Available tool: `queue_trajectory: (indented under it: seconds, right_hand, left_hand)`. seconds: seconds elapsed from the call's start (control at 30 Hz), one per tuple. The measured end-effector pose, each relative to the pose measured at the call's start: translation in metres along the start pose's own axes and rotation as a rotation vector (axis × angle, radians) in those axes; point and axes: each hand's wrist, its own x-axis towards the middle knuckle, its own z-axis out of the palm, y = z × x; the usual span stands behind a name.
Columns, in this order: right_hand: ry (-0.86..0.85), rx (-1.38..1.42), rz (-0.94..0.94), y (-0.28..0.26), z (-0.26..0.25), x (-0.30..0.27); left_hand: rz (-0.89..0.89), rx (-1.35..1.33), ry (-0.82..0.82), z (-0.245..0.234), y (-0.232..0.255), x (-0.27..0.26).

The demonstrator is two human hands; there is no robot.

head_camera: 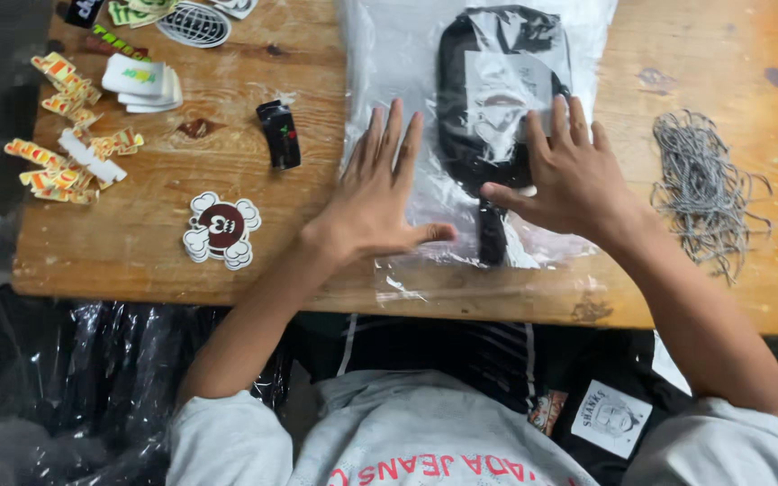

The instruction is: The person attaches a small sticker to a black drawstring bag, then places the bag into a clear plastic bag and seals it. This process is repeated for multiple bags, with the person handling stickers, bags, and plastic packaging on a wooden table.

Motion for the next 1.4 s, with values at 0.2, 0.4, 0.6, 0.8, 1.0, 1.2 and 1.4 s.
queue_trajectory:
  seconds: [0.2,0.4,0.6,0.8,1.0,1.2,1.4]
  right_hand:
    - [0.545,-0.054,-0.546,-0.079,-0.044,0.031]
    - [0.716,-0.116,-0.857,-0.172,0.025,0.123]
    - [0.878,-0.15,-0.982,-0.194,0.069,0.166]
    - [0.65,0.082,-0.773,-0.193,0.02,0.129]
    - [0.535,0.614,-0.86,-0.17,0.03,0.158]
    - [0.717,0.788,-0.542,-0.102,-0.025,0.053]
    - [0.648,0.807,-0.402,-0.036,-0.026,-0.075]
  left_hand:
    - [0.196,-0.29,0.65,-0.027,0.031,-0.079]
    - [0.042,-0.54,0.868,0.019,0.0,-0.127]
    - [0.048,-0.545,0.923,0.014,-0.003,-0.163]
    - [0.229,-0.615,0.883,0.003,0.024,-0.126]
    - [0.382,-0.352,0.627,-0.005,0.058,-0.084]
    - [0.292,0.1,0.566,0.039,0.054,-0.054]
    - [0.139,0.271,0.305,0.045,0.052,-0.041]
